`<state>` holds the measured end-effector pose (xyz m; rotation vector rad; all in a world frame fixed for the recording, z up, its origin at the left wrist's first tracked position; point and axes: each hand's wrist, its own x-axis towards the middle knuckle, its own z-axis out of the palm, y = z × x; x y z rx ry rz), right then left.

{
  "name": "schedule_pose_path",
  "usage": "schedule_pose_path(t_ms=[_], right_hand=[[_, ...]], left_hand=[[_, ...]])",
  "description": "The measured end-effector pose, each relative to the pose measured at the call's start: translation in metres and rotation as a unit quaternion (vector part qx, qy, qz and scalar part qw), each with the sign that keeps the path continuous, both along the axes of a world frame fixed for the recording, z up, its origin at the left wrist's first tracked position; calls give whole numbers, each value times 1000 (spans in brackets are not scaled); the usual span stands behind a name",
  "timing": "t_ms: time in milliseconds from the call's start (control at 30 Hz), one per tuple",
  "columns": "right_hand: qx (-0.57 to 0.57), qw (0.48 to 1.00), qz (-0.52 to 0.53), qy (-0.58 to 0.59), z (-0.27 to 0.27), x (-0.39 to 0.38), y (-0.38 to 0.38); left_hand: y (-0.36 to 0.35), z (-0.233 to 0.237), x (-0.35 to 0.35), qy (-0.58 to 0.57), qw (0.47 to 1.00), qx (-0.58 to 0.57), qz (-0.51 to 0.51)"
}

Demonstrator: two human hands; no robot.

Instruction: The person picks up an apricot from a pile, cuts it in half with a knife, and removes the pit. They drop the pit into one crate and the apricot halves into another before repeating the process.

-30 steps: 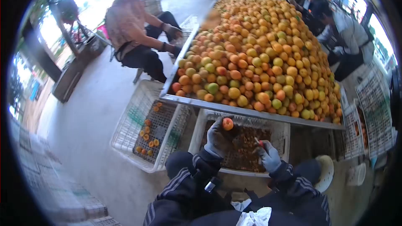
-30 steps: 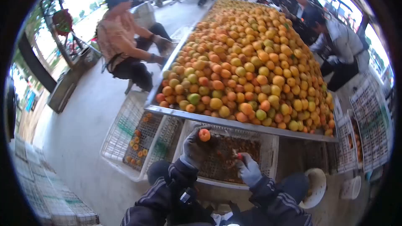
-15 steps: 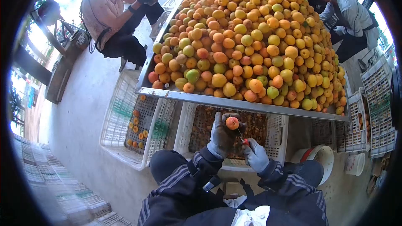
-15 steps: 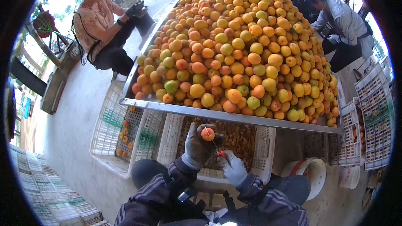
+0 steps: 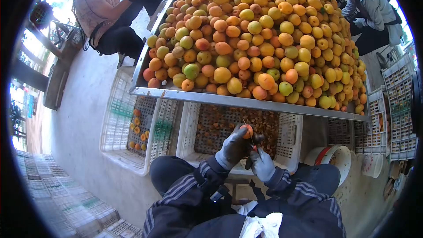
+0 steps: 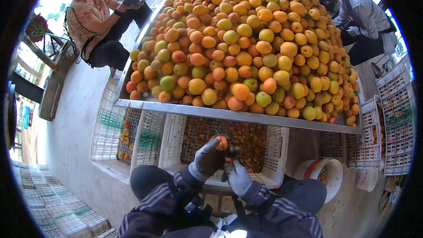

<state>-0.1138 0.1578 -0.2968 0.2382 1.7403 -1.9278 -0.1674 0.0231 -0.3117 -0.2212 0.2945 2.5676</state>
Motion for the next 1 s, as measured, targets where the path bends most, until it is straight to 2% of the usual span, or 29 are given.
schedule_pose_path(t_ms=[33,67,133,200,233,267,300,367,433,500,533,567,600,633,667,700,767,833,900,967,1000], right_hand=[[0,1000,0,1,3,-1,0],[-12,1000,-7,-27,10,-4,0],[-26,998,-15,-51,19,-9,1],[-20,990,-1,-137,24,-10,3],[-20,990,0,-137,20,-8,2],[6,997,-4,-71,11,-4,-1],[31,999,-6,-5,6,0,-3],[44,998,5,34,4,2,-6],[58,995,13,74,-4,3,-8],[99,978,23,180,-18,1,-5],[101,978,22,180,-12,-2,-3],[103,991,35,73,0,-6,-1],[102,993,47,-35,7,-8,-1],[102,993,46,-36,7,-7,-4],[48,998,22,-22,7,-7,-8],[-5,1000,0,-7,7,-7,-10],[15,1000,18,10,2,-5,-8],[35,998,37,29,-5,-3,-8],[72,991,28,110,-10,-1,-10],[93,987,35,130,-6,-3,-9],[112,982,43,149,-5,-3,-8]], left_hand=[[-2,1,-1,58,988,-146,-1],[-2,3,-1,114,951,-288,-1],[-2,8,-6,108,940,-323,4],[-1,11,-8,100,929,-357,8],[0,12,-8,109,920,-375,36],[2,12,-8,118,910,-392,65],[4,13,-5,117,910,-393,67],[7,15,0,61,972,-206,93],[8,16,0,30,980,-177,90],[9,18,-1,-1,986,-145,84],[8,21,-3,-14,990,-120,77],[7,22,-4,-27,993,-96,68],[5,17,-4,-28,993,-96,66],[3,11,-4,-2,986,-152,68],[1,6,-4,23,975,-208,72],[1,1,-4,23,975,-208,73],[0,7,-3,95,951,-275,104],[5,15,1,66,956,-259,117],[9,16,3,39,961,-244,128],[11,15,6,-56,979,-170,100],[11,15,6,-56,979,-171,98]])
